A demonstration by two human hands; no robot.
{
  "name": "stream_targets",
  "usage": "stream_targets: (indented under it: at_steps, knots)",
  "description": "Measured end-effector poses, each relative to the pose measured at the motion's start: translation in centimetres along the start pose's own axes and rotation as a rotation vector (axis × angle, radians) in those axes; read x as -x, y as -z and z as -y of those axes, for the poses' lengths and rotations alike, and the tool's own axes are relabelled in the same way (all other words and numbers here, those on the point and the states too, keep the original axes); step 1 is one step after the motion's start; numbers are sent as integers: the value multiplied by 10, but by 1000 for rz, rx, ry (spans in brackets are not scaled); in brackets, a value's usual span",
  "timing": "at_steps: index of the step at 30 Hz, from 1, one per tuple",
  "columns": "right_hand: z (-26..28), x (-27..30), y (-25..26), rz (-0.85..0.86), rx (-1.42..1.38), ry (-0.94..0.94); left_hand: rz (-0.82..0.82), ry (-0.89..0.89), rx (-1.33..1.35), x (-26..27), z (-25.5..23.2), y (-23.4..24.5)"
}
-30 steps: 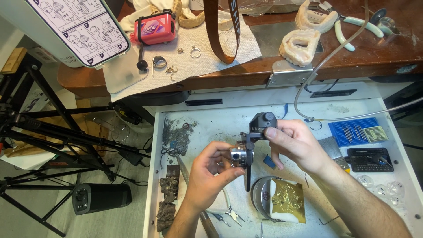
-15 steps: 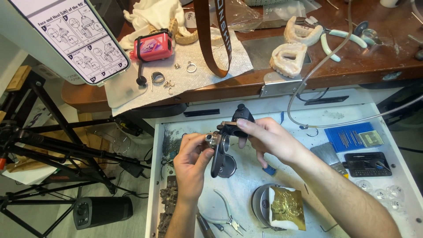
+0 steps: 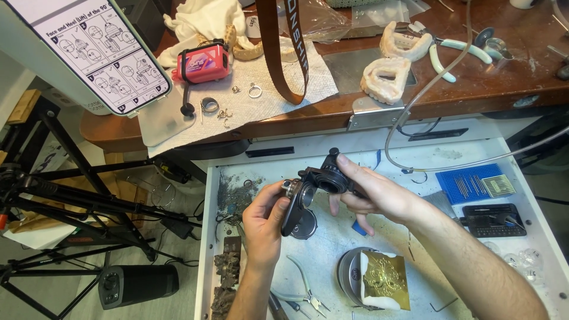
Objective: Assembling a mechanical engraving handpiece by fitting internal components and tightening screws with a hex key.
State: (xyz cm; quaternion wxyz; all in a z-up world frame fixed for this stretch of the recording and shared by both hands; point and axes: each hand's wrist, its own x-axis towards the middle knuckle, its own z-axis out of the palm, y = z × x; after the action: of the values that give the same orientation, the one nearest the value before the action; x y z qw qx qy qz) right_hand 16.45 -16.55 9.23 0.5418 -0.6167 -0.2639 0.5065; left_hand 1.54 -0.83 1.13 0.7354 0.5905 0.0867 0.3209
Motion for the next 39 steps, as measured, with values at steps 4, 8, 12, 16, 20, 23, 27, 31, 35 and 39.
stream_targets:
  at_steps: [4,8,12,16,20,23,27,31,35,39]
  knots:
    - [-15,-7,8,85,-146,-39,32,-85,24,7,-10,-10]
    - [-32,-17,11,141,-320,7,3,-21,-91,10,-24,-19]
    - [-51,-28,17,89,-506,-233,100,-97,-321,13,-45,-27]
    - [-58,-40,9,56,-557,-201,138,-392,-599,14,-45,-31]
    - [-52,-44,1,108,-738,-208,183,-564,-601,18,-48,-36]
    - [-49,-45,-2,159,-688,-210,173,-601,-669,21,-46,-36]
    - [-44,-45,-7,139,-663,-212,123,-602,-683,21,-42,-34]
    - [-33,-38,-21,-22,-688,-142,75,-583,-684,18,-40,-27]
    - [-50,-45,-13,-129,-501,32,66,-505,-623,16,-27,-11]
    - [-32,-38,-27,-67,-361,201,38,-351,-503,16,-11,1]
